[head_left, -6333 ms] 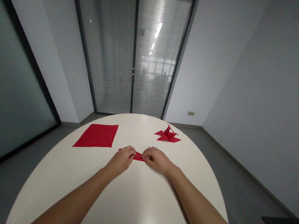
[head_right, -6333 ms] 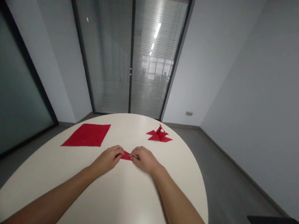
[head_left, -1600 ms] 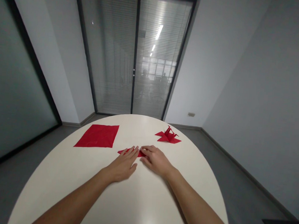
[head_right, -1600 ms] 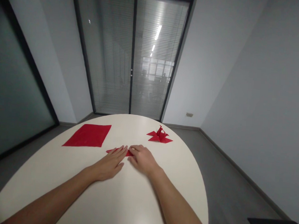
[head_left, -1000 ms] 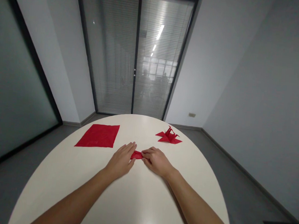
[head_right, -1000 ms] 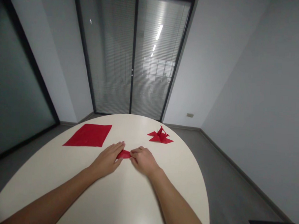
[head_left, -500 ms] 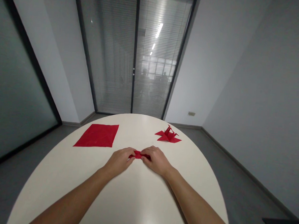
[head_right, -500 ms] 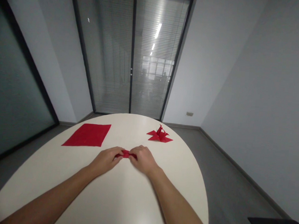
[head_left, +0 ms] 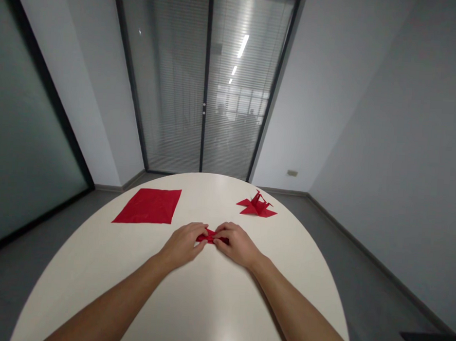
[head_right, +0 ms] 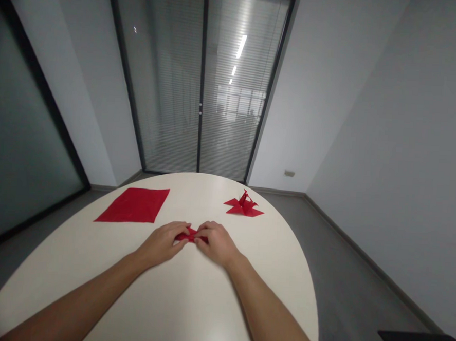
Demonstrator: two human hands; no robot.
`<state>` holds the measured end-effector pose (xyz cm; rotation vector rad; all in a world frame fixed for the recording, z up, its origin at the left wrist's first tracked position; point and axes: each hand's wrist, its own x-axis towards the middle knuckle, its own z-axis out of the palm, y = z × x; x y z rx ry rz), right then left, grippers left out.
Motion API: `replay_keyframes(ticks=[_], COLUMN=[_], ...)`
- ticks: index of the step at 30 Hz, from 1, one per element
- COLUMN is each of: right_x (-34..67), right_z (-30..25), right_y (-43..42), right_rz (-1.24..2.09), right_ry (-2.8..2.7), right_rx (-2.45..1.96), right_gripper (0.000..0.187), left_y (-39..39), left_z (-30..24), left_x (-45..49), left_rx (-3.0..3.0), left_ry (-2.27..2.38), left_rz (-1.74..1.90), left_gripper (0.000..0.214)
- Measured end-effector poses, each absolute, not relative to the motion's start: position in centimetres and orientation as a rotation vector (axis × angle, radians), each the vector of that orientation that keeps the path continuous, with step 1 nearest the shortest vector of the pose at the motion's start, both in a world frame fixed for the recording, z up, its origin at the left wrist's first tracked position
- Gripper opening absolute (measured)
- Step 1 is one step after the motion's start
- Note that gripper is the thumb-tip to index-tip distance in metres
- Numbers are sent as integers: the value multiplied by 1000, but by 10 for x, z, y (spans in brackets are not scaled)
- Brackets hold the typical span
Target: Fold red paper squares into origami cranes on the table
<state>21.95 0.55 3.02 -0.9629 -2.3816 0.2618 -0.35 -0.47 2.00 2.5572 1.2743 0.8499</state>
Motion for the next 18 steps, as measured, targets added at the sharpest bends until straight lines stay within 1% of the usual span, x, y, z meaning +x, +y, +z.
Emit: replay_keyframes(ticks=[4,9,18], right_x=[218,217,216], right_z=[33,34,35], right_y=[4,3,2], right_rz=[277,312,353], right_ry=[-2366,-2343,-2300], right_rx=[-982,-974,-1013], right_gripper=[15,13,25], left_y=[-5,-7,-10], left_z=[23,26,32], left_x=[-3,-2,-1], left_rx=[2550,2551,2595], left_ry=[1280,1256,1252], left_rz=[881,901,912], left_gripper=[13,12,11])
